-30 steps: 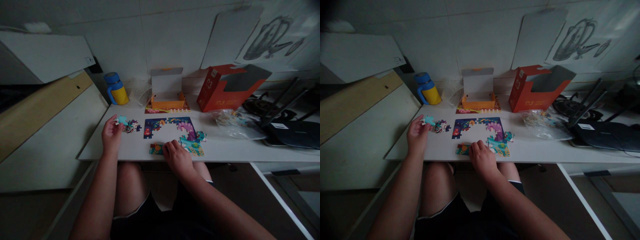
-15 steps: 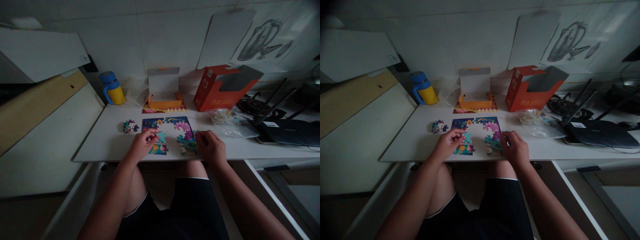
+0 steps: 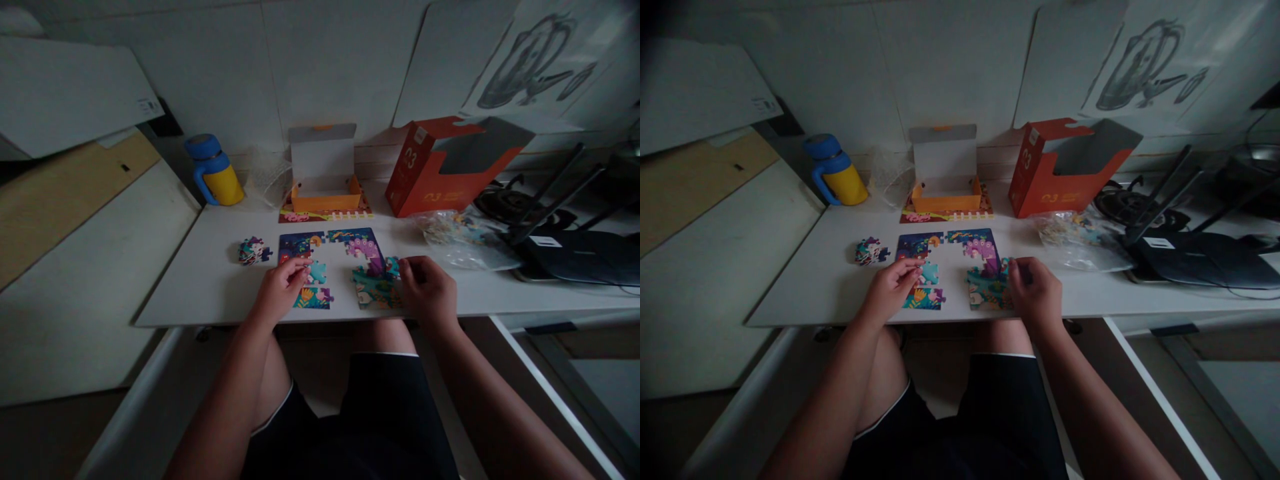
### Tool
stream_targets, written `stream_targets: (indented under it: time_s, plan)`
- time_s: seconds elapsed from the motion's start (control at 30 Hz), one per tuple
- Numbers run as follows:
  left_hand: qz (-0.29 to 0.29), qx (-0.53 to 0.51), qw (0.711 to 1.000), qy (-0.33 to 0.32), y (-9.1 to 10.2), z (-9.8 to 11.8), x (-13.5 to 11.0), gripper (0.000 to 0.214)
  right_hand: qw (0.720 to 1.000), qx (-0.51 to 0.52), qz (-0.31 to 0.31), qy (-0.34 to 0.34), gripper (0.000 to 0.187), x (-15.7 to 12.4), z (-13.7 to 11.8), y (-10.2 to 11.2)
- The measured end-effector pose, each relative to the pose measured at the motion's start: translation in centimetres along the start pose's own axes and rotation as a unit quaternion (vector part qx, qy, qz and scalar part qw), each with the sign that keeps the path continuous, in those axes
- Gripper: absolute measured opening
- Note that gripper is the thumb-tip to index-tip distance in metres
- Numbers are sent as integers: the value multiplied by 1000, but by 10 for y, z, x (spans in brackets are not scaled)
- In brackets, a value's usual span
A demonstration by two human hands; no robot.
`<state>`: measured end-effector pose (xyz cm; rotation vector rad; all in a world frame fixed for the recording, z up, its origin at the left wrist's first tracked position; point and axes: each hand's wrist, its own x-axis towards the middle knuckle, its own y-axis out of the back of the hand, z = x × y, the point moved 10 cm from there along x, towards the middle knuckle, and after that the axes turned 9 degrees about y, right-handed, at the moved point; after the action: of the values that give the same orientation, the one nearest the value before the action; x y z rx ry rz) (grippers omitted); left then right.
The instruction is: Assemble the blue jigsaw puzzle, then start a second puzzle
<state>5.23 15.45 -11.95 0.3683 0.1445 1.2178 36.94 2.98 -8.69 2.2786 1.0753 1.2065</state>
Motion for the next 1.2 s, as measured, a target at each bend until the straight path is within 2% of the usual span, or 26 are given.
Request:
stream_targets:
  time_s: [0.2, 0.33, 0.4, 0.47, 0.57, 0.67, 0.73, 0.83, 1.07, 1.2]
  plan:
    - [8, 1, 1000, 0, 2, -2, 0, 26, 998, 40, 23, -42, 38, -2, 14, 2]
    - [12, 23, 1000, -18, 3, 0, 0, 29, 994, 43, 86, -56, 42, -1, 27, 21]
    - [15, 33, 999, -25, 3, 1, 0, 29, 995, 0, 87, -47, 40, 2, 33, 29]
    - [12, 36, 999, -29, 3, 0, 1, 30, 996, -59, 57, -18, 35, 8, 35, 32]
    - [4, 34, 999, -31, 1, -1, 1, 30, 992, -124, -25, 26, 33, 14, 36, 21]
    - [-6, 39, 999, -33, -1, 0, 2, 30, 977, -175, -119, 35, 41, 13, 38, 1]
    - [-13, 41, 998, -35, -3, 2, 1, 29, 965, -205, -160, 45, 47, 11, 35, -8]
    - [-17, 42, 998, -35, -5, 6, 0, 27, 959, -212, -178, 58, 49, 10, 32, -14]
    - [-12, 51, 998, -25, -2, 9, -1, 28, 962, -197, -178, 59, 49, 10, 41, -14]
    - [-14, 5, 1000, 2, -8, 13, 3, 28, 965, -192, -174, 47, 47, 10, 43, -13]
